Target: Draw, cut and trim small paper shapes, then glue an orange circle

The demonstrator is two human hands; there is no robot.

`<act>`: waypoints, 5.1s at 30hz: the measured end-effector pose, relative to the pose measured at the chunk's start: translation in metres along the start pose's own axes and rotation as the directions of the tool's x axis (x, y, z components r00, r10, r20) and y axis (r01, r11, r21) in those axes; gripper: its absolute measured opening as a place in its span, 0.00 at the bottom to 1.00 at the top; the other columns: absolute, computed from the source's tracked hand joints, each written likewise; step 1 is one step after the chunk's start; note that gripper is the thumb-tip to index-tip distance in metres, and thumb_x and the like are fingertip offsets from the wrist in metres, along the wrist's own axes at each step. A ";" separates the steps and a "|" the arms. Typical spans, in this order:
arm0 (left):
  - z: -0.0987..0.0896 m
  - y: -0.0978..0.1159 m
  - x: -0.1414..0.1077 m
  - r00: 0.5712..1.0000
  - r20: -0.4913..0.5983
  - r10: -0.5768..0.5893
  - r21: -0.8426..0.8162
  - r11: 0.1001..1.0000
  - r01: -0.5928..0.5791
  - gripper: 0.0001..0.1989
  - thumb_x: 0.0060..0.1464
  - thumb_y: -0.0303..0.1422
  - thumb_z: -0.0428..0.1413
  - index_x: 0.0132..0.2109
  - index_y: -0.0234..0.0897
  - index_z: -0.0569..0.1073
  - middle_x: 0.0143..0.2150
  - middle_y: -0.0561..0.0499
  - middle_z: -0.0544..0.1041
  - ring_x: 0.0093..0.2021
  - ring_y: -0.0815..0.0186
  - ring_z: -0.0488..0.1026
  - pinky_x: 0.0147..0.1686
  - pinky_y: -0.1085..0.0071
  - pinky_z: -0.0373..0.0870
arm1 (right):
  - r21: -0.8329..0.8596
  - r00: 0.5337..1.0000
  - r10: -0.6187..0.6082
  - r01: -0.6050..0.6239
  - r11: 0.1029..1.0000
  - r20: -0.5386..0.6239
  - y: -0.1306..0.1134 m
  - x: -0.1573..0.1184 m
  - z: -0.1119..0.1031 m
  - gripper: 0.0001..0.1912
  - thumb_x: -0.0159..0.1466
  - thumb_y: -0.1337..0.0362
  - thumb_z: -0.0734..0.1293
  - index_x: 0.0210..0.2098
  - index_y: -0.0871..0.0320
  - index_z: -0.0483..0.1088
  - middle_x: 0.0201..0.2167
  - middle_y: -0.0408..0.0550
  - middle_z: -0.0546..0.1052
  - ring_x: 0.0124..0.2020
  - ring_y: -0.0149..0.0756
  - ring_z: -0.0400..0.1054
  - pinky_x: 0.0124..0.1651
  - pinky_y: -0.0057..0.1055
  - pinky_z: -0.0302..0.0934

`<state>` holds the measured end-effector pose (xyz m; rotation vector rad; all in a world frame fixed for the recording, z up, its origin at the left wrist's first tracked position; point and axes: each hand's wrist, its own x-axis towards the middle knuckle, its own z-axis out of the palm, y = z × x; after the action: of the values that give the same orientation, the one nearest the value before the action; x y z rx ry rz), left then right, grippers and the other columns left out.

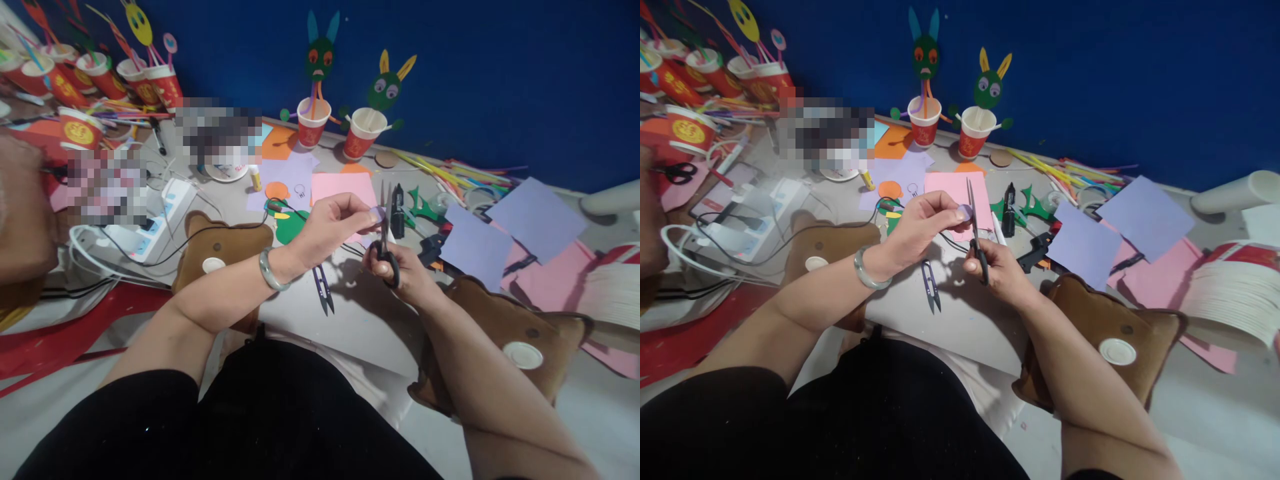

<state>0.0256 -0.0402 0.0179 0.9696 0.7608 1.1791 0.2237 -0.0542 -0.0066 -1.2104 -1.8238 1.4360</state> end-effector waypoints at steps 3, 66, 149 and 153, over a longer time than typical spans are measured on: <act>0.000 0.000 0.000 1.000 0.000 0.011 -0.001 1.000 -0.011 0.21 0.48 0.45 0.74 0.31 0.37 0.72 0.28 0.54 0.77 0.33 0.71 0.76 0.41 0.69 0.75 | -0.005 1.000 -0.004 0.004 1.000 0.002 0.001 0.000 0.000 0.39 0.51 0.23 0.72 0.24 0.54 0.64 0.22 0.44 0.68 0.25 0.34 0.57 0.31 0.34 0.52; -0.007 -0.001 0.004 0.983 -0.019 0.182 0.026 0.983 -0.182 0.17 0.53 0.41 0.72 0.31 0.36 0.73 0.29 0.55 0.77 0.32 0.72 0.74 0.37 0.70 0.74 | -0.021 1.000 0.001 -0.001 1.000 -0.007 -0.004 0.000 0.003 0.40 0.50 0.23 0.73 0.24 0.56 0.66 0.20 0.41 0.65 0.23 0.30 0.55 0.28 0.31 0.50; -0.024 0.040 0.011 0.851 0.088 -0.517 0.964 -0.169 -0.203 0.14 0.57 0.25 0.55 0.44 0.31 0.85 0.39 0.41 0.83 0.37 0.60 0.75 0.32 0.65 0.58 | -0.651 0.894 -0.026 -0.306 0.695 -0.448 0.020 0.020 -0.010 0.13 0.52 0.68 0.73 0.27 0.52 0.63 0.29 0.47 0.77 0.38 0.50 0.73 0.47 0.42 0.58; -0.027 0.036 0.012 0.874 0.073 -0.480 0.963 -0.194 -0.187 0.16 0.57 0.23 0.55 0.48 0.32 0.85 0.44 0.40 0.84 0.44 0.57 0.79 0.36 0.65 0.64 | -0.678 0.899 -0.029 -0.308 0.668 -0.437 0.023 0.021 -0.008 0.15 0.52 0.66 0.75 0.27 0.52 0.63 0.30 0.49 0.77 0.41 0.52 0.72 0.49 0.44 0.57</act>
<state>-0.0099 -0.0192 0.0397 2.3149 1.4132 -0.3357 0.2276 -0.0312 -0.0281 -1.9076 -2.0678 0.3681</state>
